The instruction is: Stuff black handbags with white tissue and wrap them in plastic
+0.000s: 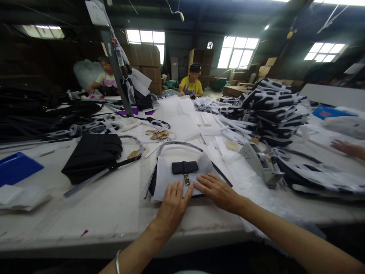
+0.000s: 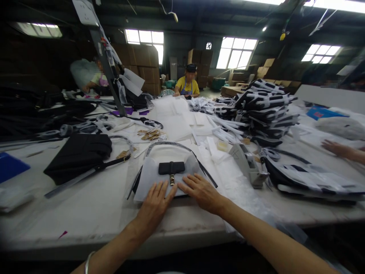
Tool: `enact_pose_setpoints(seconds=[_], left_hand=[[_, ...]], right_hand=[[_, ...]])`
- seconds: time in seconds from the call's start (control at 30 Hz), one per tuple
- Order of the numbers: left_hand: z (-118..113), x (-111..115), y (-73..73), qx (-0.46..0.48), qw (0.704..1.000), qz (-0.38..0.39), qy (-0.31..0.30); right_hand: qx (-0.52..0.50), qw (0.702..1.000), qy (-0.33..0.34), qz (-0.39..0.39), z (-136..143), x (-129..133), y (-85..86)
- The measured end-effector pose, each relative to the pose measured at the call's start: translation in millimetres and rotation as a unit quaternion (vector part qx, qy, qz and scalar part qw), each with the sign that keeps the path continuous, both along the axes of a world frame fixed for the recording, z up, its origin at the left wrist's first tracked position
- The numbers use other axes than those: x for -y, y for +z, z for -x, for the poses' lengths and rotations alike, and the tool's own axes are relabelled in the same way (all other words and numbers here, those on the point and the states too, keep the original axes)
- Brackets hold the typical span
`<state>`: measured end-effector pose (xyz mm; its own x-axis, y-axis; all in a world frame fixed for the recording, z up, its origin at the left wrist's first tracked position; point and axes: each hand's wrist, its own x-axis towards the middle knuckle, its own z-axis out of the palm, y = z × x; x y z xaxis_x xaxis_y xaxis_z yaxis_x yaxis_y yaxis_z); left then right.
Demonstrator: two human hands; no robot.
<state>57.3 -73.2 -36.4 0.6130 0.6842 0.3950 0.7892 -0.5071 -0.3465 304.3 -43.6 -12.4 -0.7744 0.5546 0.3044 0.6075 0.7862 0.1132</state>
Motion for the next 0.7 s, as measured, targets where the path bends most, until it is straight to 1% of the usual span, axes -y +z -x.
enact_pose_setpoints(seconds=[0.07,0.13,0.27,0.37,0.43,0.5,0.6,0.67,0.7], left_hand=[[-2,-4,2.7,-0.028,1.0,-0.001,-0.007],[-3,-8,3.1,-0.037,0.999,-0.011,-0.016],[3,-11,-6.9,0.001,0.998,-0.05,-0.039],[9,-12,-15.9,0.03,0.996,-0.075,-0.047],[9,-13,-19.1,0.051,0.994,-0.09,-0.046],[7,-15,-21.1,0.086,0.989,-0.103,-0.056],[3,-20,-26.9,0.149,0.977,-0.122,-0.094],[2,-26,-34.3,0.171,0.97,-0.133,-0.111],[2,-30,-38.6,0.178,0.968,-0.138,-0.112]], right_hand=[[0.006,1.0,-0.004,0.002,1,-1,3.2],[0.01,1.0,-0.021,0.002,5,1,5.9],[-0.021,0.997,-0.063,-0.027,19,11,7.7],[-0.079,0.993,-0.051,-0.07,27,20,0.5],[-0.116,0.988,-0.043,-0.093,30,22,-7.3],[-0.139,0.983,-0.052,-0.104,31,21,-14.8],[-0.134,0.985,-0.069,-0.081,31,18,-21.0],[-0.118,0.99,-0.075,-0.033,32,15,-19.1],[-0.114,0.991,-0.074,-0.001,32,13,-15.5]])
